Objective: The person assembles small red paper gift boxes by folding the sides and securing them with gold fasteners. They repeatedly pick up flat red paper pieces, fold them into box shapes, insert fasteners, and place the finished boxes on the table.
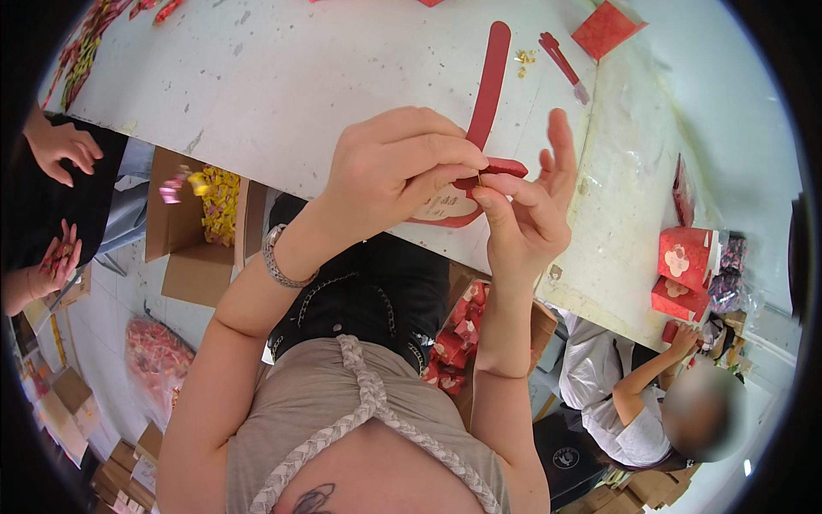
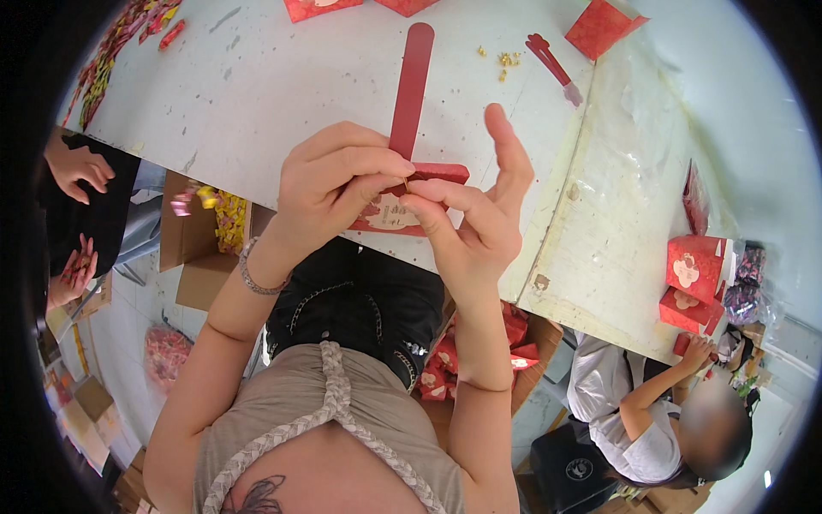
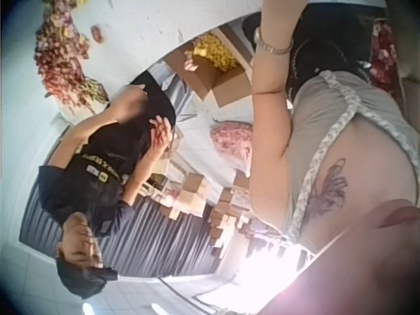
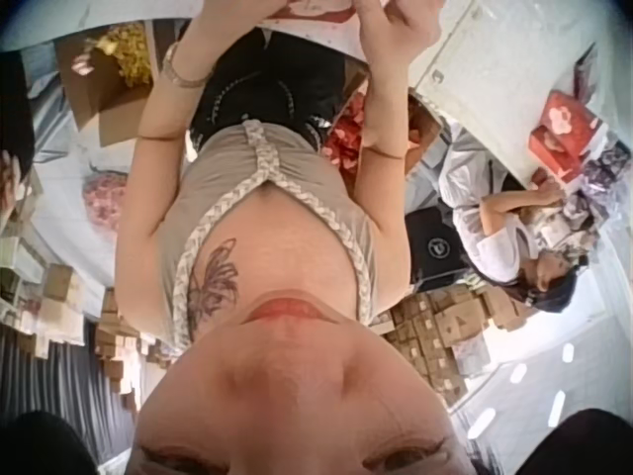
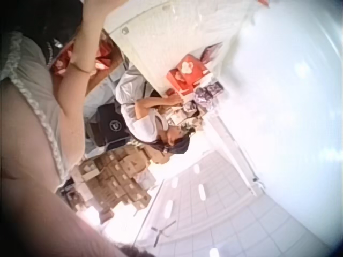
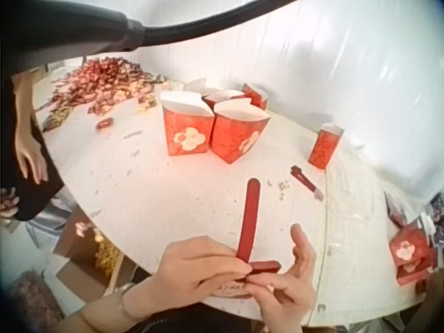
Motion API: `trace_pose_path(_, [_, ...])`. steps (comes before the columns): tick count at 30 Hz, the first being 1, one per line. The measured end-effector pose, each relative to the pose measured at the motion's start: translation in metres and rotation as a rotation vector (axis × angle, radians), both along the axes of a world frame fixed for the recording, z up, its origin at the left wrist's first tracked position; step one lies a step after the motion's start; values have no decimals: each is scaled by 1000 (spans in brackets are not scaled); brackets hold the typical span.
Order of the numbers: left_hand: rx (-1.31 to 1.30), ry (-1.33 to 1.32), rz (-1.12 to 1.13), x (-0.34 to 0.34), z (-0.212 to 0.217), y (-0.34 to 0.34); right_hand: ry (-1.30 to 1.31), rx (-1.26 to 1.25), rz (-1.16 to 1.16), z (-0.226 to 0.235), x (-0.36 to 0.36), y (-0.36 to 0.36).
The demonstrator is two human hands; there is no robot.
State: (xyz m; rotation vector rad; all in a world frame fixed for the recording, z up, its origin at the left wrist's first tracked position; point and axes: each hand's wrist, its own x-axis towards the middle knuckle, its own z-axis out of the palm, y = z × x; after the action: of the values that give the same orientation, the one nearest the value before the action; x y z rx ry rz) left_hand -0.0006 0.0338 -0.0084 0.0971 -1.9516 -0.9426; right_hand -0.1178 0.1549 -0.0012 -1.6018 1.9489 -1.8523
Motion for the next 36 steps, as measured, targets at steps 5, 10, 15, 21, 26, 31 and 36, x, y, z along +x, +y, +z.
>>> trace_pose_path(5, [206, 17, 34, -1, -3, 4, 276, 31, -95, 8, 7, 7])
trace_pose_path(10, [367, 5, -4, 2, -10, 8, 269, -8, -103, -1, 9, -1])
trace_pose_path(15, [343, -21, -6, 3, -4, 10, 361, 19, -190, 3, 12, 2])
trace_pose_path(21, [603, -35, -112, 9, -3, 17, 419, 30, -313, 4, 22, 3])
trace_pose_path(26, [216, -105, -155, 16, -5, -1, 44, -4, -140, 1, 15, -2])
trace_pose_path(31, [243, -66, -60, 15, 7, 3, 52, 113, 78, 9, -1, -4])
trace_pose_path(36, [-733, -314, -38, -1, 72, -31, 16, 70, 117, 12, -13, -10])
